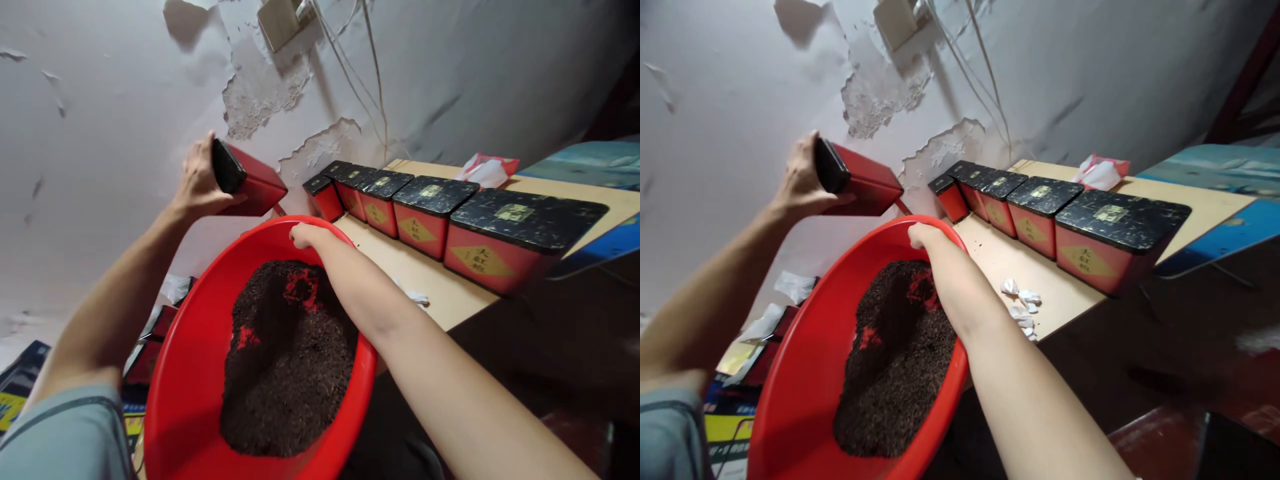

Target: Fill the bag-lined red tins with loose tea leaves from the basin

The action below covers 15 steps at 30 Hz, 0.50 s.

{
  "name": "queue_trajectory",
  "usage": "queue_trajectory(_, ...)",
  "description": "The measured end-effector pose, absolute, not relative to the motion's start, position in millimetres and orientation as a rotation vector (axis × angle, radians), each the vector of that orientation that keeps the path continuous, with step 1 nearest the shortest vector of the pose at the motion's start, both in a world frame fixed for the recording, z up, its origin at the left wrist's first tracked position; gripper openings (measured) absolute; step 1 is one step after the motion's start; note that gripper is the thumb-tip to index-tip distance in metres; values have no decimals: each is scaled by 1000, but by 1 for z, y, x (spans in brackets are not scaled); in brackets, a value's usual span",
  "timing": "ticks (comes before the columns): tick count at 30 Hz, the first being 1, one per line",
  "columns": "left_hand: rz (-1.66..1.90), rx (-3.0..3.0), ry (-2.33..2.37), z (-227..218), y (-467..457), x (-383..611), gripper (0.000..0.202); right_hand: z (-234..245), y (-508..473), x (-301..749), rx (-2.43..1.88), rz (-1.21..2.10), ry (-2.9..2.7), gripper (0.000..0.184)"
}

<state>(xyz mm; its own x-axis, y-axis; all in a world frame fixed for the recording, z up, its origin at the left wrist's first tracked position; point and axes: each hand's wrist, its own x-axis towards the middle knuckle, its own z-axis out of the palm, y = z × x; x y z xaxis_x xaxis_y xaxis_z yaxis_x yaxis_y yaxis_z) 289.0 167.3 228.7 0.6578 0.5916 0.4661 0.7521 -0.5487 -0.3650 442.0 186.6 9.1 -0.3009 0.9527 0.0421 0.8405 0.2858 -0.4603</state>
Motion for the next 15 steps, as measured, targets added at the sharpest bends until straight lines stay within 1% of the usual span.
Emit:
queue_trajectory(2, -221, -2477, -854, 230, 179, 316, 112, 15, 181, 442, -1618, 443, -2293, 29)
queue_trajectory(4, -120, -2617, -785, 218, 191, 342, 105, 26, 172, 440, -1559, 355, -2314, 23)
queue_trajectory(5, -106, -2690, -774, 210, 197, 354, 101, 34, 167, 437, -1523, 314, -2322, 23)
queue_trajectory(7, -79, -2805, -733, 190, 208, 372, 98, 56, 155, 427, -1442, 250, -2357, 31)
queue_trajectory(9, -9, -2854, -652, 170, 215, 386, 102, 81, 139, 412, -1360, 210, -2416, 35)
queue_trajectory(11, 105, -2844, -578, 154, 221, 398, 107, 102, 116, 404, -1311, 193, -2462, 31)
queue_trajectory(13, 207, -2815, -537, 139, 226, 409, 109, 111, 91, 412, -1313, 226, -2417, 30)
queue_trajectory(15, 261, -2820, -506, 125, 232, 422, 105, 101, 67, 437, -1320, 318, -2209, 26)
